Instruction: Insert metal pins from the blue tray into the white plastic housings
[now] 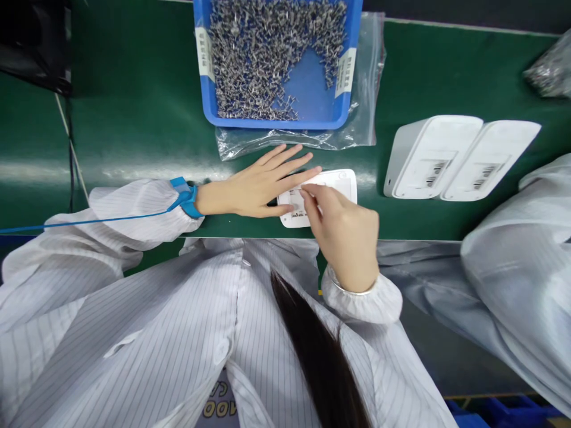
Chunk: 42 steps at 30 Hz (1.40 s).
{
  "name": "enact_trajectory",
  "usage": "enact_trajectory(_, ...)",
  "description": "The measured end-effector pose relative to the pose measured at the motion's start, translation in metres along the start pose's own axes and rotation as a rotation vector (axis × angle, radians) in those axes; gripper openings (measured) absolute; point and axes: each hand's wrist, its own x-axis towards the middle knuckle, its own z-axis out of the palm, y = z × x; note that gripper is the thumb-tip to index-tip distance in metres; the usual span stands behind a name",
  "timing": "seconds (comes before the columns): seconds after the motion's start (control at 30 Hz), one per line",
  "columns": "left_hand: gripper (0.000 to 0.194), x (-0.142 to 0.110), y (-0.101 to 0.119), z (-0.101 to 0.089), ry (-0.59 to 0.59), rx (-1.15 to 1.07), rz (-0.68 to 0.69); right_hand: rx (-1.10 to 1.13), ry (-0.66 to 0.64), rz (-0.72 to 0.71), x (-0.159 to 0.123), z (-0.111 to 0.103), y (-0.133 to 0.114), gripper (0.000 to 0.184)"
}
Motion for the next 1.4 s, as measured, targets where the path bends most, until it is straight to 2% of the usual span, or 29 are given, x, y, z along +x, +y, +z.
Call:
enact_trajectory(0.03,0.071,0.0,-0.001,0.002,0.014,-0.009,-0.007,0.083,0.094,0.019,0.002,-0.007,-0.002,0.019)
enact_trajectory(0.1,0.064,0.001,-0.004,0.006,0.044,-0.021,-0.031,0.274,0.392,0.033,0.008,-0.017,-0.008,0.014)
enact_trajectory(0.2,0.058,0.003,-0.006,0.013,0.089,-0.013,-0.077,0.524,0.886,-0.079,0.024,-0.016,-0.023,0.027)
enact_trajectory(0.23,0.057,0.004,-0.007,0.015,0.1,-0.008,-0.089,0.583,0.976,-0.117,0.03,-0.012,-0.029,0.032)
enact_trajectory(0.27,0.057,0.005,-0.006,0.016,0.109,-0.003,-0.1,0.626,0.991,-0.132,0.035,-0.007,-0.034,0.036)
enact_trajectory(0.4,0.057,0.007,-0.004,0.016,0.128,0.003,-0.125,0.659,0.759,0.057,0.045,0.017,-0.044,0.051)
enact_trajectory(0.5,0.058,0.007,-0.003,0.014,0.127,0.007,-0.122,0.684,0.739,0.168,0.044,0.027,-0.033,0.06)
enact_trajectory(0.53,0.058,0.007,-0.003,0.014,0.126,0.009,-0.123,0.699,0.678,0.151,0.042,0.029,-0.027,0.063)
enact_trajectory(0.63,0.057,0.008,-0.002,0.015,0.117,0.008,-0.139,0.694,0.352,0.024,0.04,0.037,-0.008,0.075)
enact_trajectory(0.67,0.057,0.008,-0.002,0.015,0.117,0.004,-0.143,0.677,0.296,0.003,0.04,0.041,-0.005,0.076)
enact_trajectory(0.73,0.056,0.009,-0.002,0.017,0.123,-0.006,-0.144,0.63,0.309,0.017,0.043,0.048,-0.006,0.077)
enact_trajectory(0.8,0.058,0.009,-0.002,0.019,0.131,-0.012,-0.141,0.578,0.419,0.092,0.049,0.051,-0.017,0.076)
enact_trajectory(0.9,0.062,0.01,-0.003,0.02,0.122,-0.012,-0.142,0.53,0.587,0.188,0.058,0.043,-0.037,0.068)
enact_trajectory(0.97,0.064,0.009,-0.003,0.02,0.118,-0.014,-0.139,0.623,0.666,0.156,0.063,0.031,-0.044,0.054)
enact_trajectory(1.03,0.064,0.009,-0.003,0.02,0.126,-0.017,-0.131,0.779,0.691,0.093,0.064,0.02,-0.043,0.045)
enact_trajectory(1.1,0.063,0.009,-0.003,0.02,0.133,-0.016,-0.126,0.856,0.599,0.065,0.063,0.01,-0.034,0.045)
enact_trajectory(1.23,0.062,0.01,-0.002,0.018,0.113,-0.006,-0.136,0.742,0.254,-0.022,0.059,0.0,-0.006,0.051)
enact_trajectory(1.3,0.062,0.01,-0.002,0.018,0.108,-0.01,-0.136,0.718,0.191,-0.069,0.058,0.0,0.006,0.055)
enact_trajectory(1.4,0.062,0.01,-0.002,0.018,0.111,-0.008,-0.13,0.745,0.194,-0.1,0.058,0.004,0.019,0.056)
